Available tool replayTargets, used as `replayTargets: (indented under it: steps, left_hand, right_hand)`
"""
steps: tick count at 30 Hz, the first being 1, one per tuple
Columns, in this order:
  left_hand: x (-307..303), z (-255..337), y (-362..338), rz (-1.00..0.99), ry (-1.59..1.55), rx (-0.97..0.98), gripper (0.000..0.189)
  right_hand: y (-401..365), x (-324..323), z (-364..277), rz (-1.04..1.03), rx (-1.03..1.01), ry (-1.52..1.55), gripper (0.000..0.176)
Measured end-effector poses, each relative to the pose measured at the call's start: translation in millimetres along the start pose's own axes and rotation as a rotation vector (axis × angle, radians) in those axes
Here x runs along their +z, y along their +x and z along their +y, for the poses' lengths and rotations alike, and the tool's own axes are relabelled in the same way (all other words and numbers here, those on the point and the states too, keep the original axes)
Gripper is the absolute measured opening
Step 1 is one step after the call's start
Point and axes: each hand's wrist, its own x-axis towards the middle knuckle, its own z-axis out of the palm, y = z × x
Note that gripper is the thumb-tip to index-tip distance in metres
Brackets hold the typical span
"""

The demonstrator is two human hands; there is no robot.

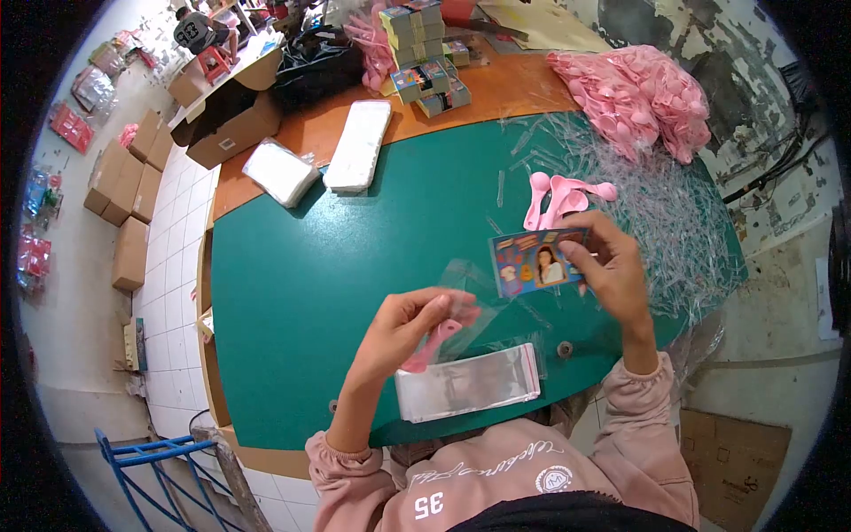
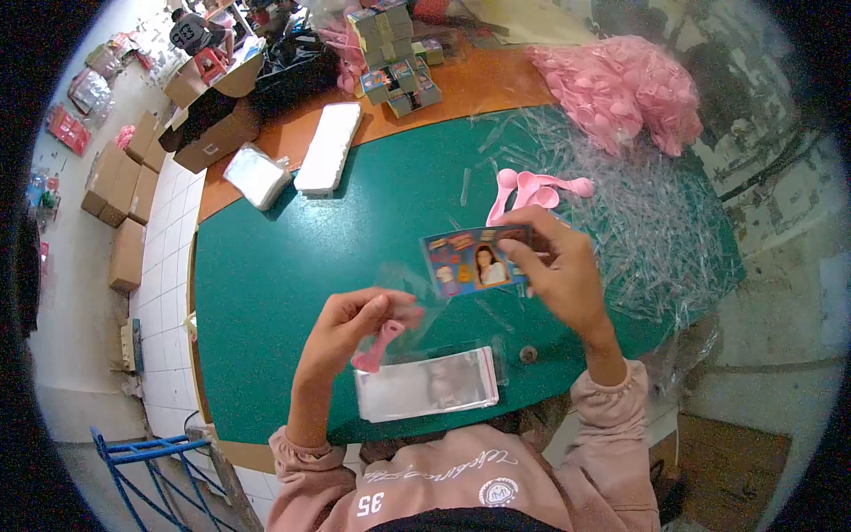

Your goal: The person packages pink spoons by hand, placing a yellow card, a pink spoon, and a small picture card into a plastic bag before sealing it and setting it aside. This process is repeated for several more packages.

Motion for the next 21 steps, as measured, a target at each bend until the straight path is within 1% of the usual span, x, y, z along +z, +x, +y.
replayTargets:
  steps: [2,4,6,8,10,11,13,14,15,16,17,18,19,20,21]
  left_hand:
    - [-2,-1,3,0.006,0.011,0.032,0.033]
    - [-5,0,5,-0.046,0.028,0.023,0.029]
    - [-8,-1,7,-0.044,0.049,0.033,0.029]
    - [-12,-3,8,-0.054,0.201,-0.023,0.029]
    - [-11,-9,11,-0.047,0.182,-0.003,0.027]
    - [-10,-9,12,-0.069,0.190,0.002,0.027]
    - [-9,-11,14,-0.094,0.201,0.009,0.030]
    - [-9,-12,14,-0.093,0.235,0.056,0.036]
    - [-9,-14,14,-0.090,0.271,0.102,0.047]
    - [-9,-14,14,-0.085,0.274,0.103,0.047]
    - [-9,-15,14,-0.033,0.425,0.111,0.054]
    - [-9,-15,14,0.020,0.576,0.118,0.061]
    - [-7,-15,12,0.024,0.577,0.115,0.061]
    - [-6,-16,11,0.094,0.763,0.055,0.063]
    - [-6,-15,11,0.164,0.949,-0.005,0.064]
  right_hand:
    - [1,15,-16,-0.033,-0.044,0.000,0.013]
    - [4,21,-23,-0.068,-0.093,-0.002,0.013]
    - [7,24,-27,-0.207,-0.325,-0.308,0.012]
    - [9,26,-29,-0.238,-0.310,-0.315,0.014]
    - [12,30,-25,-0.297,-0.391,-0.368,0.011]
    - [15,33,-21,-0.295,-0.392,-0.369,0.011]
    - [24,42,-10,-0.475,-0.398,-0.259,0.013]
    - [27,46,-9,-0.475,-0.400,-0.259,0.013]
    - [30,50,-9,-0.584,-0.296,-0.275,0.016]
    - [33,54,-6,-0.694,-0.191,-0.289,0.019]
    - [35,62,8,-0.624,-0.298,-0.314,0.023]
    - [36,68,19,-0.628,-0.303,-0.312,0.023]
    - [36,73,29,-0.626,-0.313,-0.213,0.024]
    - [37,75,33,-0.621,-0.323,-0.115,0.027]
    - [37,75,33,-0.621,-0.326,-0.112,0.027]
